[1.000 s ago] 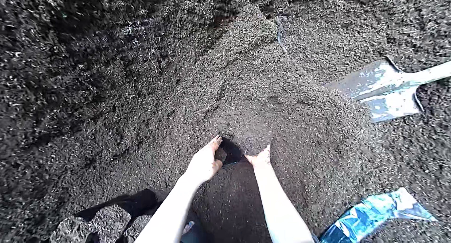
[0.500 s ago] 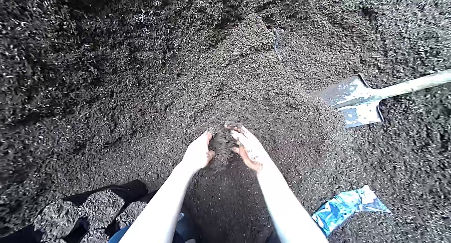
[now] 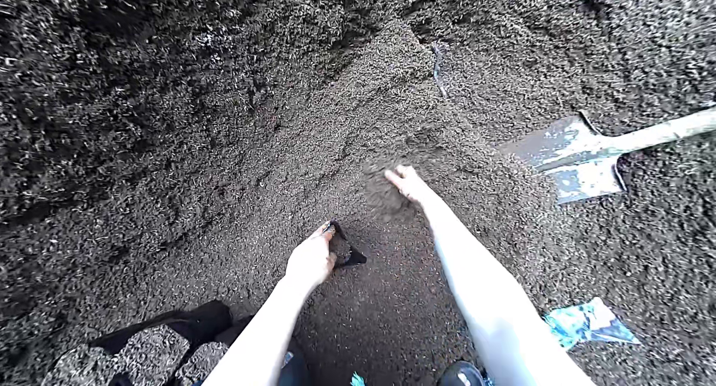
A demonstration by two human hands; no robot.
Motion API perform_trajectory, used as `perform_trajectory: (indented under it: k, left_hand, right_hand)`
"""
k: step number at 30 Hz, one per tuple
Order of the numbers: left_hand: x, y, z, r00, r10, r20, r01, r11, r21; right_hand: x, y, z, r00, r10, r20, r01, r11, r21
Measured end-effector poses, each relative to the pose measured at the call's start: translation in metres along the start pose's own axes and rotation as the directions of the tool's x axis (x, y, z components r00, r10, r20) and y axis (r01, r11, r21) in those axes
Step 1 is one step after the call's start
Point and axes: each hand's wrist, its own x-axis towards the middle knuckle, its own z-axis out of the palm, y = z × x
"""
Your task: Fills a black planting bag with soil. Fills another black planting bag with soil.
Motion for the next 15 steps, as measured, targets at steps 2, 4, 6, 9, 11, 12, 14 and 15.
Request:
perform_trajectory:
  k: [2, 4, 6, 9, 11, 12, 14, 15]
  left_hand:
    - [-0.004, 0.004, -0.005, 1.000, 0.017, -0.017, -0.018, 0.999, -0.031]
    - [-0.016, 0.008, -0.012, 1.000, 0.016, -0.021, -0.017, 0.999, -0.041]
    - [-0.031, 0.012, -0.020, 0.999, 0.026, -0.047, -0.029, 0.996, -0.080]
    - [-0.060, 0.021, -0.032, 0.990, 0.089, -0.108, -0.106, 0.982, -0.158]
    - [-0.085, 0.023, -0.034, 0.969, 0.161, -0.185, -0.198, 0.959, -0.205]
    - [-0.095, 0.022, -0.033, 0.949, 0.200, -0.242, -0.254, 0.943, -0.217]
    - [-0.110, 0.020, -0.030, 0.925, 0.227, -0.304, -0.311, 0.913, -0.265]
    - [-0.113, 0.018, -0.029, 0.932, 0.214, -0.292, -0.304, 0.902, -0.308]
  right_hand:
    - [-0.038, 0.014, 0.005, 0.993, 0.022, 0.119, -0.054, 0.962, 0.269]
    - [-0.084, 0.042, 0.029, 0.965, 0.173, 0.198, -0.251, 0.830, 0.498]
    - [-0.136, 0.068, 0.079, 0.843, 0.295, 0.449, -0.529, 0.599, 0.601]
    - [-0.185, 0.084, 0.177, 0.692, 0.213, 0.690, -0.721, 0.156, 0.675]
    - [-0.178, 0.075, 0.211, 0.811, 0.232, 0.536, -0.520, -0.132, 0.844]
    - [-0.162, 0.071, 0.218, 0.875, 0.215, 0.433, -0.381, -0.246, 0.891]
    - [-0.119, 0.060, 0.214, 0.936, 0.217, 0.276, -0.183, -0.368, 0.911]
    - [-0.100, 0.052, 0.203, 0.941, 0.224, 0.255, -0.133, -0.449, 0.884]
